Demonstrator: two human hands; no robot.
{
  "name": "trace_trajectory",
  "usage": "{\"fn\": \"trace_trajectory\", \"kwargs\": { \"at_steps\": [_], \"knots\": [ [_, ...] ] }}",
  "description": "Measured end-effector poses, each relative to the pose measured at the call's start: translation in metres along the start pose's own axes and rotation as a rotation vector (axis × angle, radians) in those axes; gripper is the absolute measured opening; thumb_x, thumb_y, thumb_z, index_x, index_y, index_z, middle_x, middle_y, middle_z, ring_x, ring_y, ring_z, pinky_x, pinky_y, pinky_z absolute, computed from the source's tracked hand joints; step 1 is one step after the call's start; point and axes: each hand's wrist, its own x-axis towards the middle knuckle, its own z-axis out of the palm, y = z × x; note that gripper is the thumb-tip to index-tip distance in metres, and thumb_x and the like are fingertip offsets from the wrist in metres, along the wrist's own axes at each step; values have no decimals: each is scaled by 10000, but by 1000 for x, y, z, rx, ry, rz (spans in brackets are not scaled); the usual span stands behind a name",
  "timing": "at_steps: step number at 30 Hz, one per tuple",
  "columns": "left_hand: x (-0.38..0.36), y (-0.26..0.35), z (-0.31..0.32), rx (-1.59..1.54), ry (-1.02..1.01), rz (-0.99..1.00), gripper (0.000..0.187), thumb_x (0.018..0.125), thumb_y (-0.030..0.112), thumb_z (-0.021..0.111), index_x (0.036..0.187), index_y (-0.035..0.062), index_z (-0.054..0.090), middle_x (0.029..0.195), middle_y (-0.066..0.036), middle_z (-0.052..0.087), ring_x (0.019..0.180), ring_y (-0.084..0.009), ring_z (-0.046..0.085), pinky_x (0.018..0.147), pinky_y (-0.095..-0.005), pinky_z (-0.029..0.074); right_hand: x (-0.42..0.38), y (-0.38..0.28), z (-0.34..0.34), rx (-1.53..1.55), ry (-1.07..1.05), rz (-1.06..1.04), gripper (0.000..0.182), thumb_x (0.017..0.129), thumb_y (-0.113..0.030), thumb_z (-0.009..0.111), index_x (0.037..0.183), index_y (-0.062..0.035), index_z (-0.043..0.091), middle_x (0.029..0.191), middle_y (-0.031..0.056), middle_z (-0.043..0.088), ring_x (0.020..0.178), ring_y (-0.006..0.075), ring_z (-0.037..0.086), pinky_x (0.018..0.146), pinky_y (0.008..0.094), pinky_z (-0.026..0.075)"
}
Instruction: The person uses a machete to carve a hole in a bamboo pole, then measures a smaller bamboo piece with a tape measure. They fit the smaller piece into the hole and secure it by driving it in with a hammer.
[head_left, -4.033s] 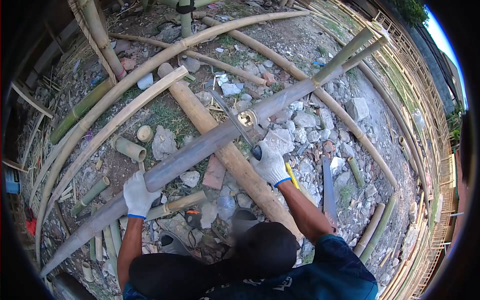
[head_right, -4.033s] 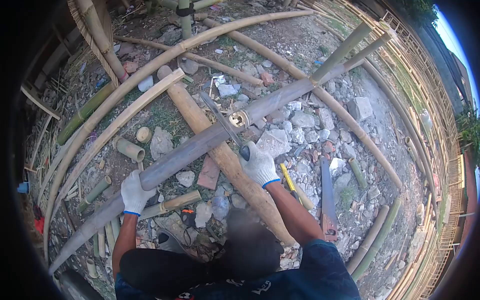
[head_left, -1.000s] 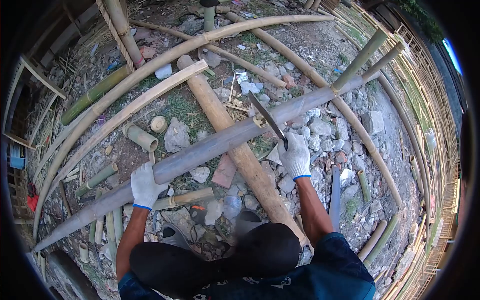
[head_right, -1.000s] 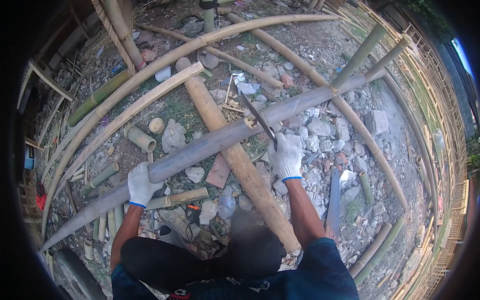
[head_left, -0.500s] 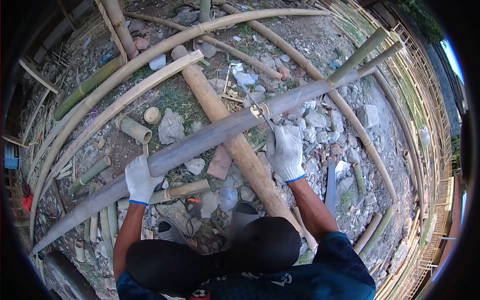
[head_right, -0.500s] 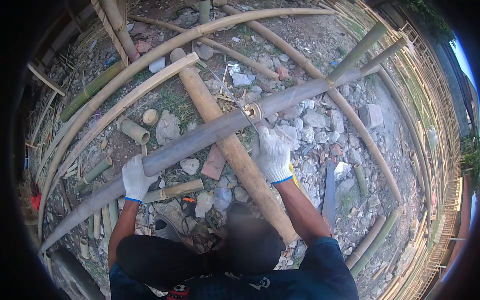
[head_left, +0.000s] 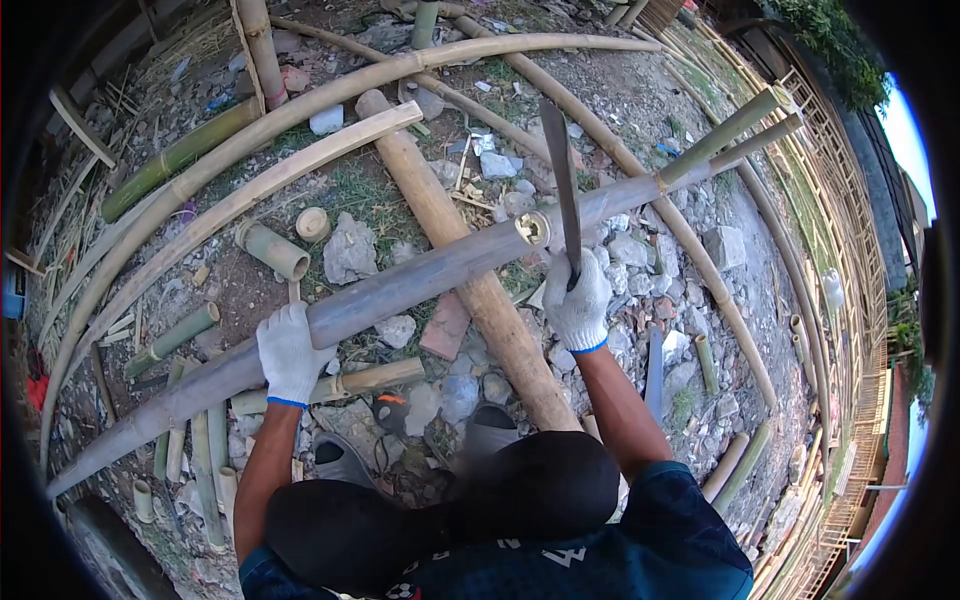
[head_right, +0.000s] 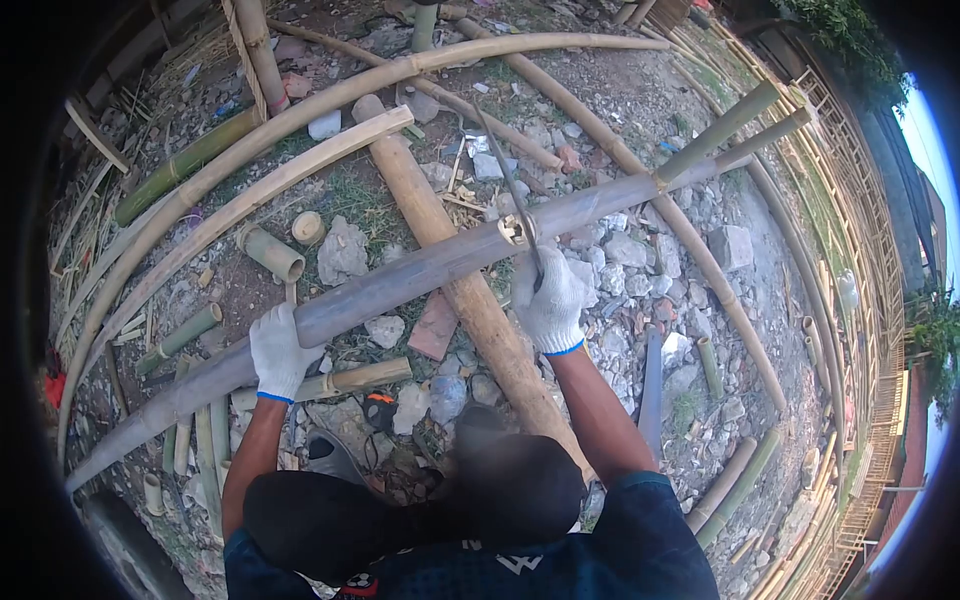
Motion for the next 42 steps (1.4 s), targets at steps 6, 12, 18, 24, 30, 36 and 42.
{"fn": "trace_trajectory", "kwargs": {
  "at_steps": [6, 12, 18, 24, 30, 36, 42],
  "knots": [
    [-5, -4, 4, -30, 45, 24, 837, 612, 438, 966, 1281, 116, 578, 1113, -59, 674, 1100, -252, 661, 985, -418, 473, 11, 9, 18, -209, -358, 166, 123, 980, -143, 631, 1056, -47, 647, 766, 197, 660, 718, 407, 659, 696, 525, 510],
    [-3, 0, 3, -10, 53, 20, 820, 632, 456, 950, 1286, 126, 582, 1113, -56, 668, 1090, -249, 656, 986, -419, 472, -21, 19, 20, -86, -78, 105, 129, 986, -174, 612, 1013, -54, 652, 749, 200, 684, 695, 443, 687, 805, 565, 547],
    [-2, -1, 4, -31, 55, 29, 835, 634, 461, 948, 1304, 125, 581, 1115, -40, 661, 1105, -233, 647, 988, -430, 466, 17, -26, 1, -174, -247, 229, 54, 969, -118, 642, 974, -64, 638, 677, 173, 652, 667, 424, 665, 798, 495, 506],
    [-5, 7, 4, -52, 14, 2, 818, 614, 415, 961, 1275, 114, 583, 1111, -57, 671, 1104, -248, 656, 994, -424, 470, -45, 62, 34, -316, -317, 89, 185, 947, -179, 642, 1065, -41, 680, 789, 186, 696, 833, 414, 719, 891, 550, 541],
    [-7, 1, 5, -16, 37, 29, 778, 633, 458, 941, 1246, 132, 591, 1087, -29, 665, 1065, -219, 666, 954, -404, 476, 43, -52, -21, 5, -37, 219, 77, 959, -125, 658, 970, -49, 647, 676, 190, 651, 651, 418, 673, 644, 509, 513],
    [0, 3, 1, -31, -7, -33, 818, 624, 418, 961, 1286, 112, 589, 1110, -62, 684, 1112, -242, 665, 1011, -412, 470, -34, 59, 32, -404, -322, -26, 187, 963, -228, 660, 1003, -47, 681, 768, 201, 701, 748, 424, 686, 782, 533, 514],
    [-1, 0, 4, -49, 22, 5, 831, 626, 449, 958, 1296, 126, 587, 1123, -44, 681, 1109, -232, 662, 1003, -418, 467, 4, -16, -1, -115, -184, 261, 108, 944, -157, 682, 922, -54, 658, 770, 207, 688, 771, 421, 678, 768, 515, 509]
  ]
}}
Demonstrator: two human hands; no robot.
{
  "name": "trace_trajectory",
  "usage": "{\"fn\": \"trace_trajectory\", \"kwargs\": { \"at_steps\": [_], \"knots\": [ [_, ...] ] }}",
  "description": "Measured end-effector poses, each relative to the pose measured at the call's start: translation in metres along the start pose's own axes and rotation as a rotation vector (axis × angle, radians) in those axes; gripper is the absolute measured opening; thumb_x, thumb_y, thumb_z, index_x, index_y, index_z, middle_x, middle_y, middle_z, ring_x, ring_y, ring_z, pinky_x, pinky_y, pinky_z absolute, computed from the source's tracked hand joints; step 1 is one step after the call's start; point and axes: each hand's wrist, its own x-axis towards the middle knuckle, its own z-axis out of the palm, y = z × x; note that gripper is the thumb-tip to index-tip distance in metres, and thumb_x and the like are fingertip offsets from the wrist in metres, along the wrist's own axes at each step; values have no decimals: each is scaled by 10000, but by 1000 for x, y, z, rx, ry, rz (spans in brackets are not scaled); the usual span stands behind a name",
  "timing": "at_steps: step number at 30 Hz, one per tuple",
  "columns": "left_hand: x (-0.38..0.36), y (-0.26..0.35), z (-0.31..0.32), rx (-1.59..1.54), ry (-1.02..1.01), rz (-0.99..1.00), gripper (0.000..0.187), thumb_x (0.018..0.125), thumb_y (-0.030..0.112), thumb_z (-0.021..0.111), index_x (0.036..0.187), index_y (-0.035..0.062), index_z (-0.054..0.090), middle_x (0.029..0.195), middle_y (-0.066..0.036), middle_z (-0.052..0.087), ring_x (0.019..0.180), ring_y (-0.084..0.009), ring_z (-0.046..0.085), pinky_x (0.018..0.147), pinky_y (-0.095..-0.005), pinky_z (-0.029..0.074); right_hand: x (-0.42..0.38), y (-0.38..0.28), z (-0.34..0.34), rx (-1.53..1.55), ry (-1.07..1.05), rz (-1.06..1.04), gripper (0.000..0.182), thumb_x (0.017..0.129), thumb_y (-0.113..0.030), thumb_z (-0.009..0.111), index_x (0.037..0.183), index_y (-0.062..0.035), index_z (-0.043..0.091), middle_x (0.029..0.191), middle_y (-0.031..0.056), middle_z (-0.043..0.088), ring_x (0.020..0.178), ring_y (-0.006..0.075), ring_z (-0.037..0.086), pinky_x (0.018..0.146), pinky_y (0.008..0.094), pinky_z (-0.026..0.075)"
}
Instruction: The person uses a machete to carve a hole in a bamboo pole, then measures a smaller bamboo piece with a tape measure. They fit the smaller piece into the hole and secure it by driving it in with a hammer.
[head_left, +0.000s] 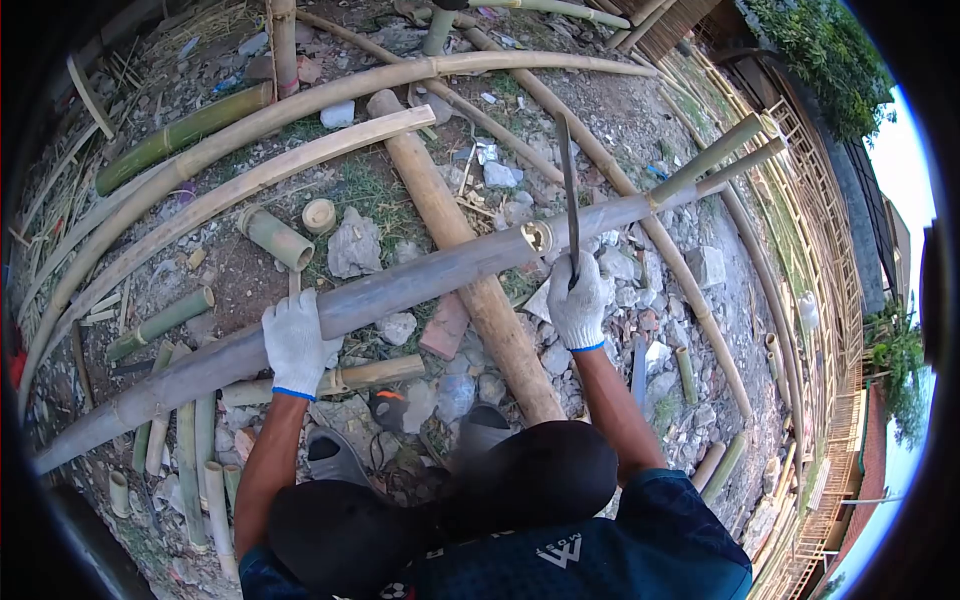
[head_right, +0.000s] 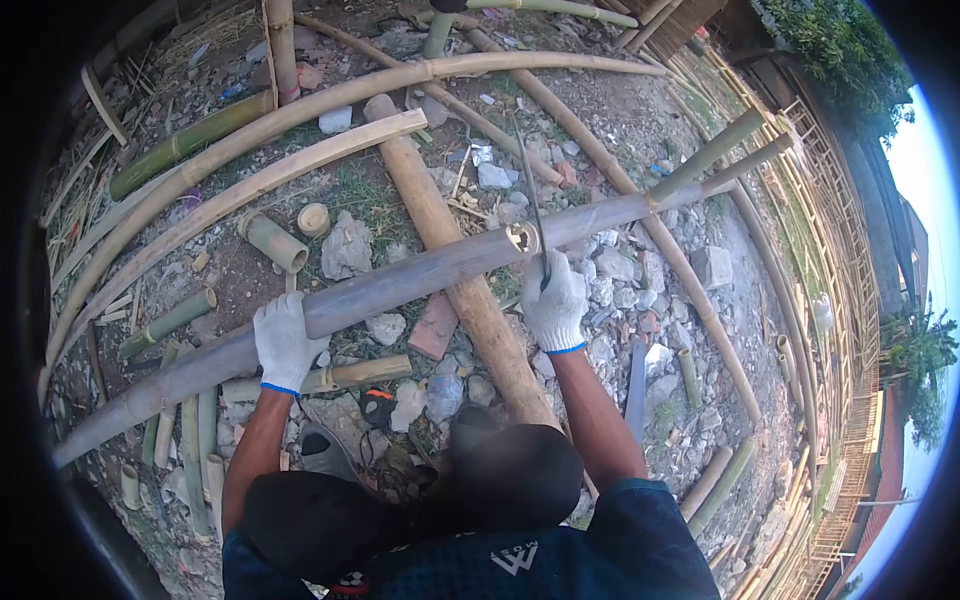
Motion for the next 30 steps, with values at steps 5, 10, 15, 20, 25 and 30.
{"fn": "trace_trajectory", "kwargs": {
  "at_steps": [5, 10, 15, 20, 25, 30],
  "knots": [
    [0, 1, 3, -4, 0, -22, 853, 611, 432, 962, 1312, 125, 585, 1115, -43, 681, 1110, -230, 658, 993, -423, 465, -10, 75, 46, -237, -92, -226, 124, 945, -120, 645, 904, -3, 651, 846, 258, 648, 859, 448, 627, 888, 570, 474],
    [0, -1, 3, -21, 58, 14, 849, 613, 443, 958, 1304, 123, 583, 1110, -47, 678, 1102, -239, 656, 994, -433, 463, -16, 13, 7, 132, -16, 88, 149, 963, -120, 650, 916, 21, 641, 872, 250, 634, 907, 449, 623, 849, 536, 491],
    [-1, 2, 6, 36, 52, 1, 822, 622, 428, 955, 1288, 125, 579, 1101, -47, 673, 1098, -246, 656, 990, -435, 466, -14, 73, 33, -190, -147, -72, 178, 994, -188, 644, 1003, -17, 695, 830, 235, 664, 920, 426, 663, 862, 522, 512],
    [-3, 3, 7, -48, 79, 10, 848, 585, 403, 978, 1268, 82, 590, 1149, -100, 677, 1128, -284, 650, 1020, -439, 454, 40, 13, -49, 448, 91, 297, 304, 1143, -239, 490, 929, -41, 575, 671, 19, 575, 530, 94, 552, 478, 281, 426],
    [-4, 4, 7, -10, 126, 15, 819, 585, 373, 974, 1247, 84, 589, 1129, -95, 676, 1104, -292, 655, 1010, -443, 455, -3, 84, 36, 88, 155, 90, 276, 1071, -274, 606, 964, -26, 665, 787, 177, 664, 713, 341, 656, 667, 466, 512],
    [-7, 0, 7, -18, 46, 2, 840, 597, 421, 970, 1270, 110, 575, 1134, -73, 668, 1135, -265, 644, 1045, -442, 442, 13, 60, 7, 162, -56, 166, 287, 1055, -291, 609, 1064, -32, 732, 732, 192, 648, 677, 389, 644, 680, 484, 504]
  ]
}}
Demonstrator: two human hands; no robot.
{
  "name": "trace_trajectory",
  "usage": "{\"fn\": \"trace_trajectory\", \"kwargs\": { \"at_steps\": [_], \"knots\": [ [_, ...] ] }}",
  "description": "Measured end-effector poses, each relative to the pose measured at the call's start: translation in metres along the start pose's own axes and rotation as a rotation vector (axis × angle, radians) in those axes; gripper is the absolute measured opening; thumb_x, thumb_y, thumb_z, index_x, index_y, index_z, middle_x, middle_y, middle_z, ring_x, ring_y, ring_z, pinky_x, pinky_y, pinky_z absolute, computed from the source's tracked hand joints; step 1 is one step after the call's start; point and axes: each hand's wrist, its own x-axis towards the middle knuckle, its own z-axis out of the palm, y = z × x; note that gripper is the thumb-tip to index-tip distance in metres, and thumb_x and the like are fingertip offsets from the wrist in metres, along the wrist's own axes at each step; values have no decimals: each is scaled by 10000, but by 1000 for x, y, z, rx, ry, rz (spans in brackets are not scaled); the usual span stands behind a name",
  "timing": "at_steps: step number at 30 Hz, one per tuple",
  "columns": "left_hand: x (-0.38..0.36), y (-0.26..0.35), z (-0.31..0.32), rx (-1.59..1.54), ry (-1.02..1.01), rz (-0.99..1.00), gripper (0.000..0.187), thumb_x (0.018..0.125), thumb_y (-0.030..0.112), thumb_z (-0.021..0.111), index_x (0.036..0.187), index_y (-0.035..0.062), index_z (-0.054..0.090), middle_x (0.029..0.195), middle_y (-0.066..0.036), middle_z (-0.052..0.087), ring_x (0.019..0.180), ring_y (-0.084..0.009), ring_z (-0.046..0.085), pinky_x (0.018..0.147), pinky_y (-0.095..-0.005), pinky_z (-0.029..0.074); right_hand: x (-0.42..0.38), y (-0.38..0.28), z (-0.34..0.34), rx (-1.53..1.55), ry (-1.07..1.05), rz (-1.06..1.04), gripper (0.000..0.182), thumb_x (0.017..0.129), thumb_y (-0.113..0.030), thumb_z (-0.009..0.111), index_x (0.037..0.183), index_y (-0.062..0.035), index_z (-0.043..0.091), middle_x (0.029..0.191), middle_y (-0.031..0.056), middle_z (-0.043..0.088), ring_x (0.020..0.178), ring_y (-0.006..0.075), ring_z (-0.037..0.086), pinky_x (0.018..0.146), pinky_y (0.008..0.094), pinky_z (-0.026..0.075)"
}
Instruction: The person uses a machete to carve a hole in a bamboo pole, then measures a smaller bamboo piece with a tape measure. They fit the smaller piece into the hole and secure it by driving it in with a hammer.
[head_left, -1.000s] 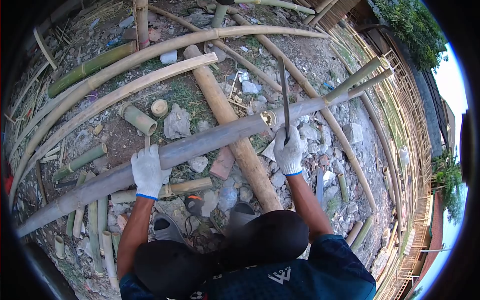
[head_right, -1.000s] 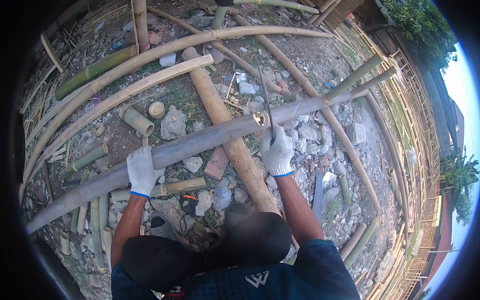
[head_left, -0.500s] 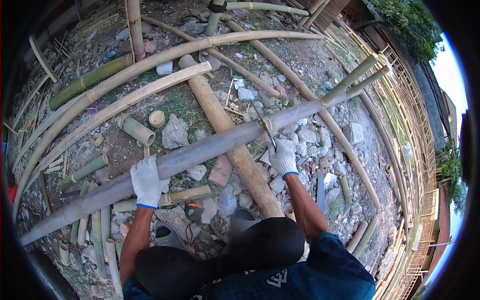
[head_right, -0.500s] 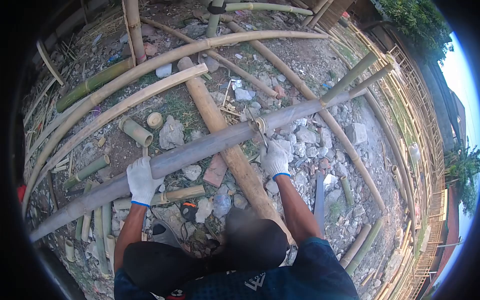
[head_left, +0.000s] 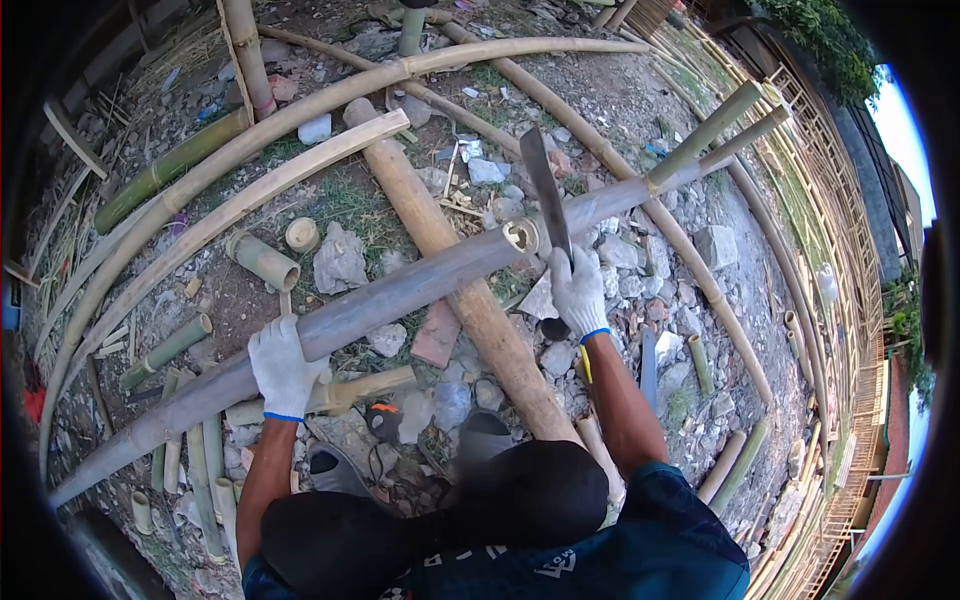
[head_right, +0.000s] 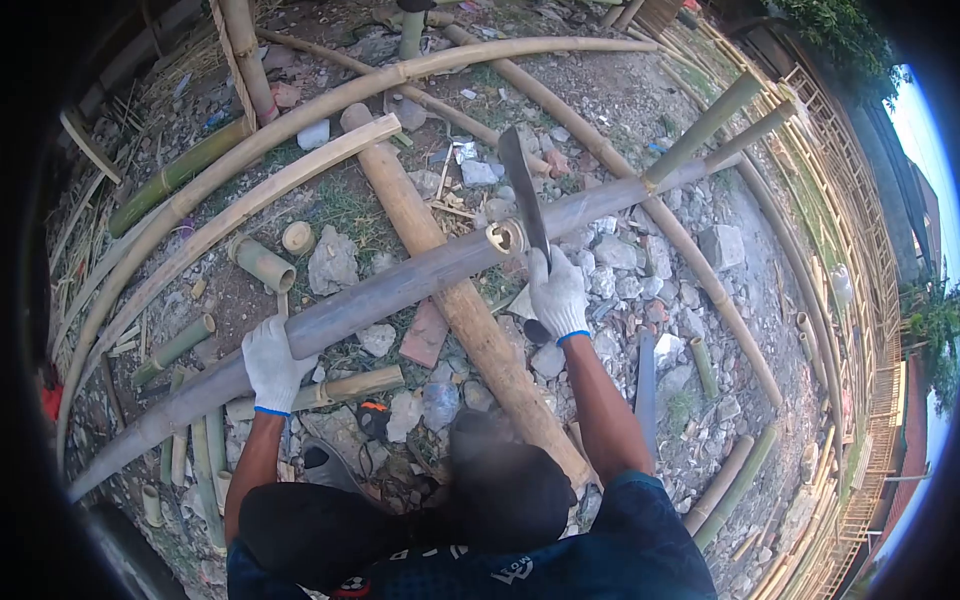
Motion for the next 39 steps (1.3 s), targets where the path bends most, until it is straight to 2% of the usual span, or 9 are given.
{"fn": "trace_trajectory", "kwargs": {
  "at_steps": [5, 9, 12, 17, 21, 28, 30, 34, 39],
  "knots": [
    [5, 3, 0, 29, 26, -4, 816, 605, 416, 968, 1249, 102, 579, 1131, -77, 667, 1124, -272, 641, 1030, -433, 438, 8, 11, 3, 705, 172, 357, 332, 1081, -330, 575, 1176, -34, 693, 759, 196, 660, 718, 420, 662, 699, 474, 523],
    [4, 7, -6, 24, 2, -21, 815, 601, 406, 974, 1249, 103, 583, 1138, -80, 668, 1129, -271, 642, 1025, -427, 440, 0, 91, 30, -172, -76, -340, 318, 1043, -317, 616, 1052, -18, 726, 787, 209, 654, 788, 453, 647, 970, 564, 478],
    [3, 6, -2, 22, 25, -9, 816, 603, 410, 974, 1250, 104, 583, 1142, -79, 668, 1130, -270, 643, 1028, -430, 441, 10, 17, -16, 443, -135, 388, 329, 1087, -330, 584, 1059, -19, 686, 718, 70, 573, 565, 204, 580, 574, 412, 508],
    [3, 5, -3, 32, 33, 0, 824, 600, 410, 974, 1253, 101, 578, 1145, -80, 669, 1125, -273, 646, 1026, -435, 442, -22, 56, 29, -226, -187, -48, 349, 1059, -346, 598, 1161, -37, 723, 1024, 270, 713, 1022, 458, 654, 926, 518, 492],
    [-1, 4, 0, 27, 37, -2, 834, 598, 416, 973, 1260, 104, 571, 1144, -78, 668, 1121, -271, 645, 1029, -441, 438, 4, 33, 8, 150, -22, 121, 365, 1082, -360, 578, 1033, -16, 689, 767, 112, 643, 615, 216, 625, 586, 393, 490],
    [4, 7, -5, 15, 2, -30, 836, 596, 416, 972, 1259, 105, 569, 1147, -78, 668, 1120, -271, 644, 1027, -442, 435, 3, 59, 25, -237, -78, -227, 348, 1010, -366, 655, 1061, -30, 727, 860, 244, 717, 784, 445, 699, 748, 543, 523],
    [2, 5, -1, 23, 44, -1, 837, 590, 421, 971, 1256, 105, 575, 1136, -76, 669, 1112, -269, 645, 1023, -443, 440, 7, 26, 10, 207, -111, 323, 322, 1049, -320, 609, 1117, -28, 729, 777, 216, 716, 753, 418, 707, 727, 523, 525],
    [3, 2, -3, 24, 62, 13, 833, 584, 424, 970, 1247, 106, 579, 1124, -75, 675, 1105, -273, 649, 1020, -444, 444, -7, 48, 24, -243, -229, -118, 377, 1051, -373, 590, 1151, -45, 747, 916, 254, 738, 883, 444, 724, 811, 518, 540],
    [4, 5, 2, 18, 78, 7, 850, 574, 428, 974, 1255, 111, 576, 1123, -63, 674, 1110, -266, 649, 1022, -435, 444, 13, 25, 17, 232, -35, 294, 349, 1063, -337, 586, 1171, -31, 715, 896, 254, 732, 854, 433, 722, 798, 510, 545]
  ]
}}
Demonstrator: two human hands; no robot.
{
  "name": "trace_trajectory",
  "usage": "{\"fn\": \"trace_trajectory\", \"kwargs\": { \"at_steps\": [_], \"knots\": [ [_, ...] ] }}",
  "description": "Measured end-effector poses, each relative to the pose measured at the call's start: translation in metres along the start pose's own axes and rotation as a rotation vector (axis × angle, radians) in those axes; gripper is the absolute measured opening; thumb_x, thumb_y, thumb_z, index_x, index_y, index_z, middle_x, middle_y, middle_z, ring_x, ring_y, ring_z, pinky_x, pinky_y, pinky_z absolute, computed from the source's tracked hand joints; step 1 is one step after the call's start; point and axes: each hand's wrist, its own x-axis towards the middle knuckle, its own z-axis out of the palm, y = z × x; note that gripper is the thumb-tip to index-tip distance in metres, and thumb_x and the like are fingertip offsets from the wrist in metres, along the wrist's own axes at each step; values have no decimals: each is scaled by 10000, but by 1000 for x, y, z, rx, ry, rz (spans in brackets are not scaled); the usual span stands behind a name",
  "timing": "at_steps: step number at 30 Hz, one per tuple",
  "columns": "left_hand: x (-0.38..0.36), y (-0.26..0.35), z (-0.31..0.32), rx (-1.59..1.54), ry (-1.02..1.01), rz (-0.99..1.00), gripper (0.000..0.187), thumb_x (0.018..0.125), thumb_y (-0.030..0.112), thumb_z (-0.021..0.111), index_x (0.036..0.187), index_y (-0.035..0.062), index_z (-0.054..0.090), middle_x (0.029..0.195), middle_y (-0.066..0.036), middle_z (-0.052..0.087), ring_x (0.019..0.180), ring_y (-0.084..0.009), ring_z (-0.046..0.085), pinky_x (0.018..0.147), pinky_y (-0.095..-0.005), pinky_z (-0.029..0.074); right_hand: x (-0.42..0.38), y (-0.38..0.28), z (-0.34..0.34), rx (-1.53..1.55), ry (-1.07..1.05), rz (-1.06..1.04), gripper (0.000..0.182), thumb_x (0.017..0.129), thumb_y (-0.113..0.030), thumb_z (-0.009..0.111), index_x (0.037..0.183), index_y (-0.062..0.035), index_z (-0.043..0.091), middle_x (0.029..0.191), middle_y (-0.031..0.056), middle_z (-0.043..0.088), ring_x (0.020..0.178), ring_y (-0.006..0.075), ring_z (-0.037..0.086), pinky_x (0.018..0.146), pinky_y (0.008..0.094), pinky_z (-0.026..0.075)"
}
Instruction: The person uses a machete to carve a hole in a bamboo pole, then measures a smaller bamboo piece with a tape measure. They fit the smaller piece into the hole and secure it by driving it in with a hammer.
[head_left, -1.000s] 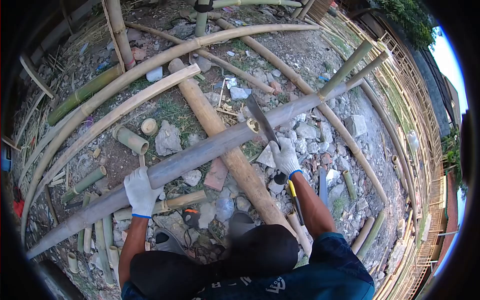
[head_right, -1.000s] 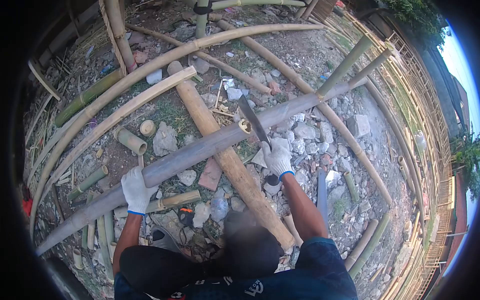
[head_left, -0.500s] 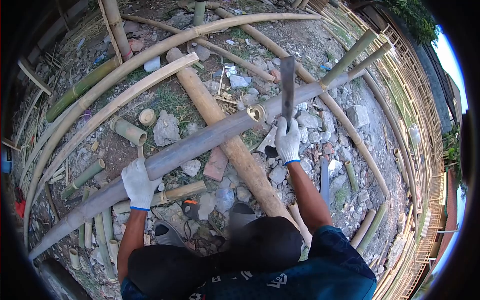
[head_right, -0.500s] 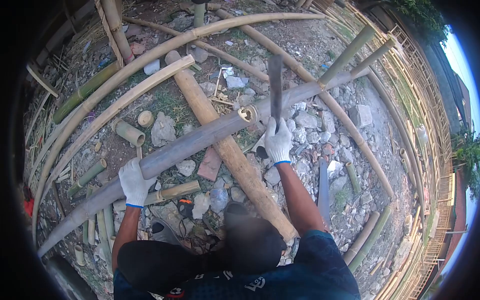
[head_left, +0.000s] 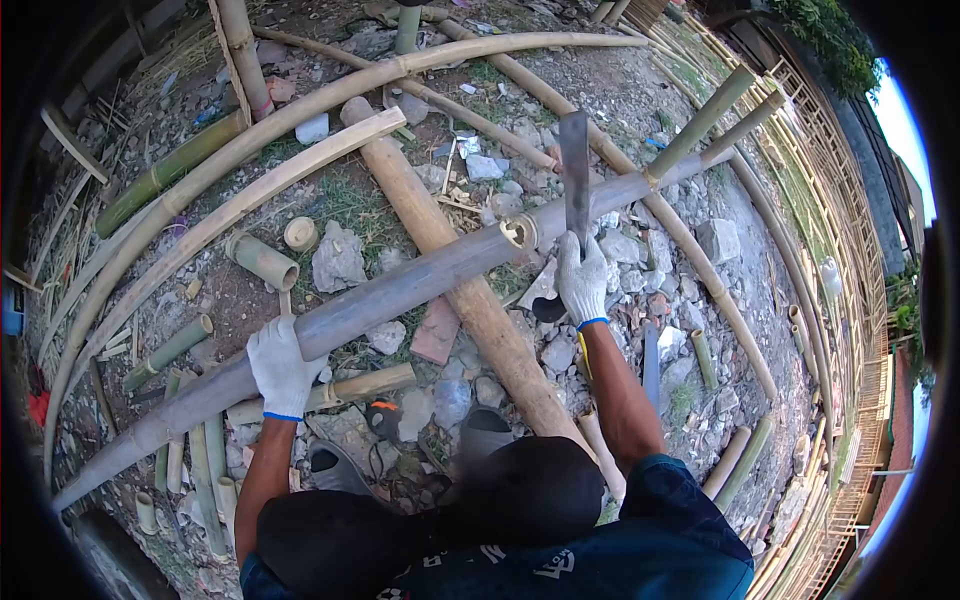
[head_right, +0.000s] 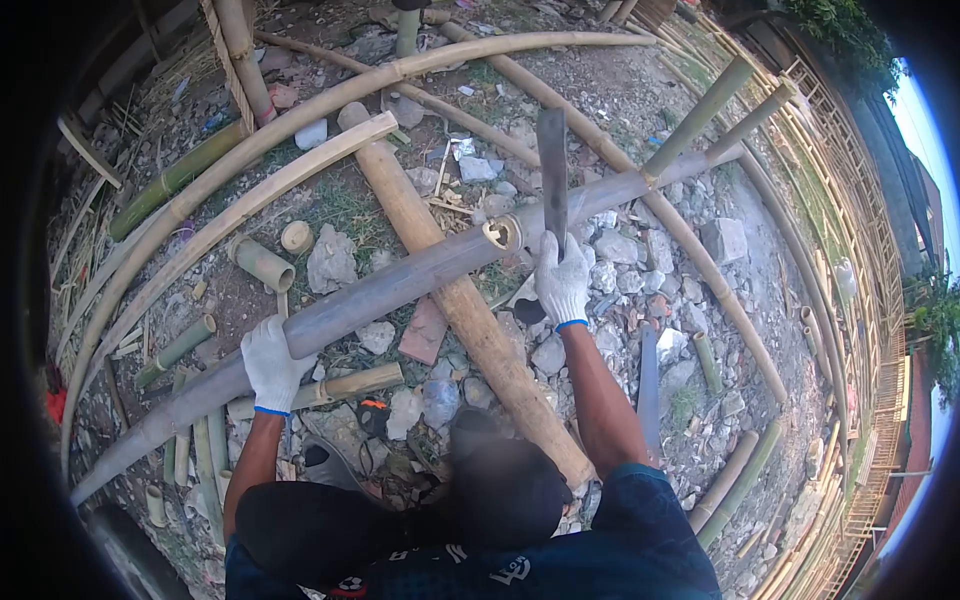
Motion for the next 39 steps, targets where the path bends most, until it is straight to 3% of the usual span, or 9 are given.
{"fn": "trace_trajectory", "kwargs": {
  "at_steps": [5, 7, 9, 11, 15, 19, 28, 35, 39],
  "knots": [
    [0, 1, -4, 6, -40, -18, 845, 583, 414, 976, 1259, 105, 575, 1118, -68, 672, 1105, -263, 650, 1024, -429, 443, 1, 37, -5, -602, -98, -443, 329, 1045, -324, 602, 1129, -45, 755, 916, 223, 752, 878, 425, 722, 800, 489, 544],
    [-2, -1, 0, 14, -12, 4, 851, 576, 425, 977, 1259, 110, 579, 1119, -63, 669, 1106, -256, 647, 1029, -427, 438, -6, 6, -6, -83, -39, -11, 336, 1050, -333, 601, 1119, -38, 747, 838, 209, 730, 833, 398, 717, 755, 470, 530],
    [-3, -3, 1, 9, 12, 11, 859, 578, 438, 976, 1264, 114, 574, 1122, -59, 667, 1109, -253, 645, 1036, -430, 434, -16, 4, 5, -111, 152, -161, 352, 1053, -353, 601, 1109, -36, 745, 847, 204, 722, 828, 393, 713, 785, 476, 537],
    [0, -1, -6, 15, -10, 4, 862, 580, 434, 977, 1267, 108, 569, 1127, -66, 667, 1111, -256, 646, 1036, -429, 432, -14, 31, 3, -541, -150, -363, 382, 1050, -379, 601, 1164, -47, 750, 909, 227, 750, 871, 438, 721, 858, 494, 540],
    [-1, 1, 1, 6, -30, -12, 852, 589, 437, 979, 1260, 108, 569, 1130, -69, 669, 1114, -258, 649, 1027, -427, 433, -8, 1, -6, 18, -65, 42, 378, 1065, -360, 620, 1049, 6, 714, 809, 195, 660, 653, 263, 656, 587, 406, 518],
    [0, -1, -5, 41, -3, -5, 847, 594, 432, 979, 1262, 107, 571, 1149, -75, 677, 1127, -258, 651, 1021, -423, 435, -22, 41, 19, -278, -169, -176, 260, 1031, -265, 627, 1120, -46, 737, 928, 203, 699, 946, 390, 679, 880, 498, 504],
    [-4, -1, 1, 5, -5, 1, 875, 585, 424, 979, 1286, 104, 565, 1164, -86, 673, 1132, -265, 645, 1030, -432, 436, -51, -52, -5, -392, 153, -723, 203, 1002, -164, 645, 1187, -86, 674, 944, 180, 713, 755, 392, 711, 668, 505, 559],
    [2, 2, -1, -12, 17, -29, 857, 575, 381, 984, 1269, 79, 583, 1179, -103, 681, 1136, -279, 647, 1040, -436, 440, -48, -14, 18, -676, -41, -547, 192, 1039, -198, 567, 1123, -42, 642, 816, 223, 696, 751, 442, 712, 675, 556, 552],
    [-4, 1, -1, -10, -42, -37, 855, 581, 402, 979, 1266, 83, 580, 1172, -98, 680, 1142, -274, 643, 1030, -431, 439, -58, -71, 8, -183, 169, -491, 91, 1004, -119, 621, 1011, -37, 659, 810, 222, 635, 797, 440, 639, 716, 533, 498]
  ]
}}
